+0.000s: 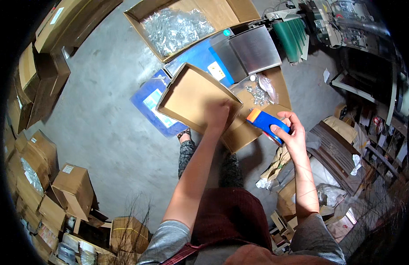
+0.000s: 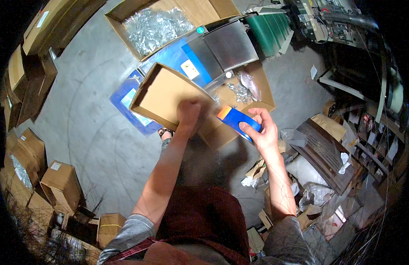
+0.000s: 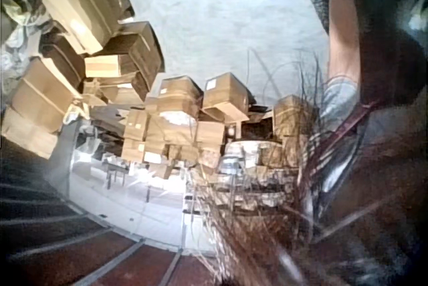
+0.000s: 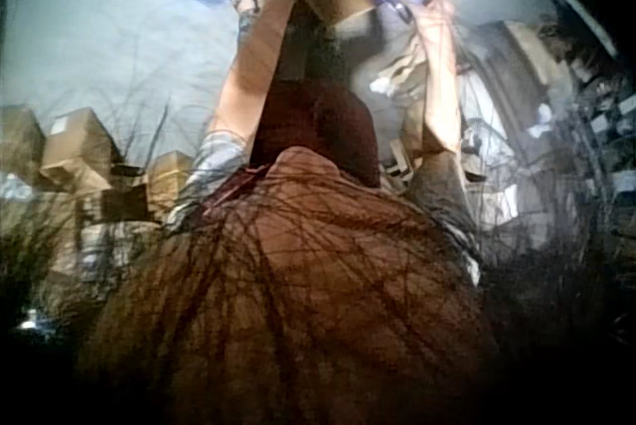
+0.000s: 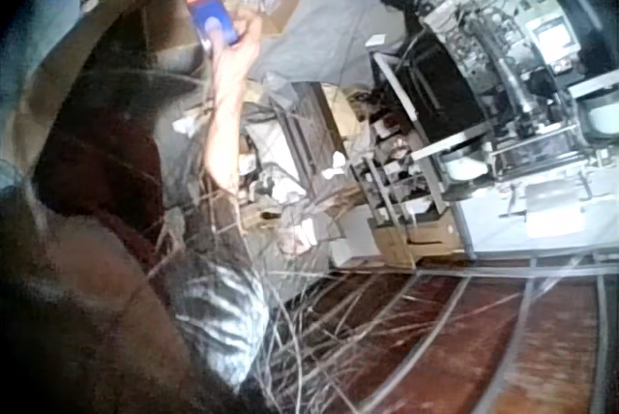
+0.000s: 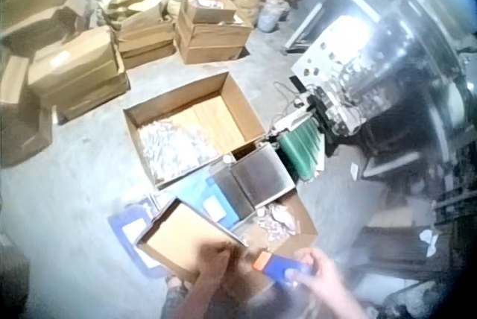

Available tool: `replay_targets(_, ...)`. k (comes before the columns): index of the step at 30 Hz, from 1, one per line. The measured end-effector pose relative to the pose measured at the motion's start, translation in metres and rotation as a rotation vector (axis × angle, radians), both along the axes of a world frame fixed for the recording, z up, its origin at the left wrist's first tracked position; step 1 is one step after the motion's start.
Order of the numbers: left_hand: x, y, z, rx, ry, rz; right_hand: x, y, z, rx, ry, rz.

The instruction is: The person walks through a warehouse, picks up a small box, and places it into a larger cardboard box. They then use a tape dispenser to seal the larger box and place it on a scale.

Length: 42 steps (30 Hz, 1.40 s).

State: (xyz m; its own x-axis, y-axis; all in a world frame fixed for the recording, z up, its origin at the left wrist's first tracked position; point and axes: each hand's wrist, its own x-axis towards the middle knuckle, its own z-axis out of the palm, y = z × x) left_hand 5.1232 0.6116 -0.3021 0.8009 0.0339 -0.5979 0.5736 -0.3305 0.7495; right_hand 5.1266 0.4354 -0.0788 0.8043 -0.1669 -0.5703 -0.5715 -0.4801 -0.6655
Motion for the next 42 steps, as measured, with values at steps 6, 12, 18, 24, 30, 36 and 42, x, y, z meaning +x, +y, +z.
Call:
replay_targets(6,0.004,-0.004,-0.001,0.012,-0.077,0.055,0.014,0.006,0.002,-0.019,0.008,0.011)
replay_targets(12,0.006,-0.007,0.004,0.114,0.003,0.077,0.014,0.012,0.002,-0.043,-0.006,0.009)
replay_targets(18,0.004,-0.011,0.010,0.149,0.081,0.157,0.012,0.012,0.004,-0.073,0.022,0.039)
replay_targets(24,0.004,-0.018,0.006,0.152,0.107,0.104,0.013,0.012,0.002,-0.060,0.025,0.019)
replay_targets(30,0.001,-0.021,0.006,0.183,0.059,0.107,0.017,0.018,0.001,0.006,0.044,-0.052)
replay_targets(36,0.004,-0.018,0.014,0.207,0.063,0.061,0.020,0.019,-0.002,-0.012,0.035,-0.015)
replay_targets(42,0.005,-0.021,0.013,0.246,0.030,0.012,0.020,0.023,-0.004,-0.007,0.031,0.001)
